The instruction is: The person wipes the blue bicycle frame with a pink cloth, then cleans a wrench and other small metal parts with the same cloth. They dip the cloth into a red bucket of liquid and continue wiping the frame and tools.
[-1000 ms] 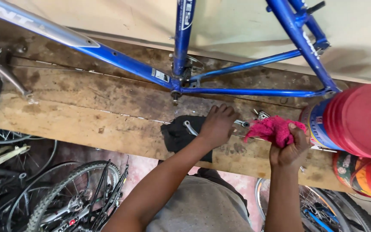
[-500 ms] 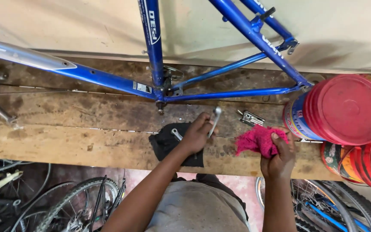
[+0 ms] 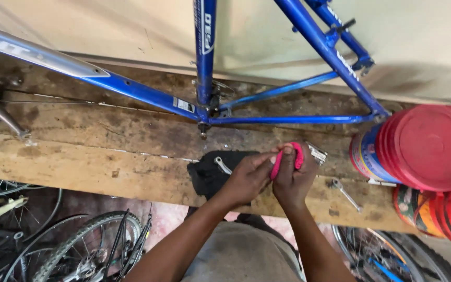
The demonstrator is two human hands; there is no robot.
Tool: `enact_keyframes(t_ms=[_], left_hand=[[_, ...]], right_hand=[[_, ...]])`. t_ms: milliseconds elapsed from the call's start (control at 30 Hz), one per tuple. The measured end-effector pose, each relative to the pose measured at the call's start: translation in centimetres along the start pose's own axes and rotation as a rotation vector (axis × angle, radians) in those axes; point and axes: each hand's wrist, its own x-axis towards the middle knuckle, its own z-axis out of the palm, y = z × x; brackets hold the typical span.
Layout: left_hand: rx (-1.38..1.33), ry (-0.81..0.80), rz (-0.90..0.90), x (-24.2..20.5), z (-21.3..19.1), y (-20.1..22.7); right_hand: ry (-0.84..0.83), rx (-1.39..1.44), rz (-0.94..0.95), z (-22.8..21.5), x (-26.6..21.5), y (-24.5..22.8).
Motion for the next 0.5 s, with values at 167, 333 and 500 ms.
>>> enact_keyframes(t_ms=[167,333,500], left_hand=[[0.020,0.030,0.042,-1.1,-0.9,-0.4],[0.233,0.072,0.171,-1.3,-1.3,2.8],[0.439,0.184,0.278,-2.2,-1.4,5.7]], right_hand=[[-0.011,0.309,0.632,0.4,1.7,0.6],[-0.017,0.648,0.796,-2.1,2.3,5.7],[-0.108,0.814,0.671,-3.6,1.4,4.1]])
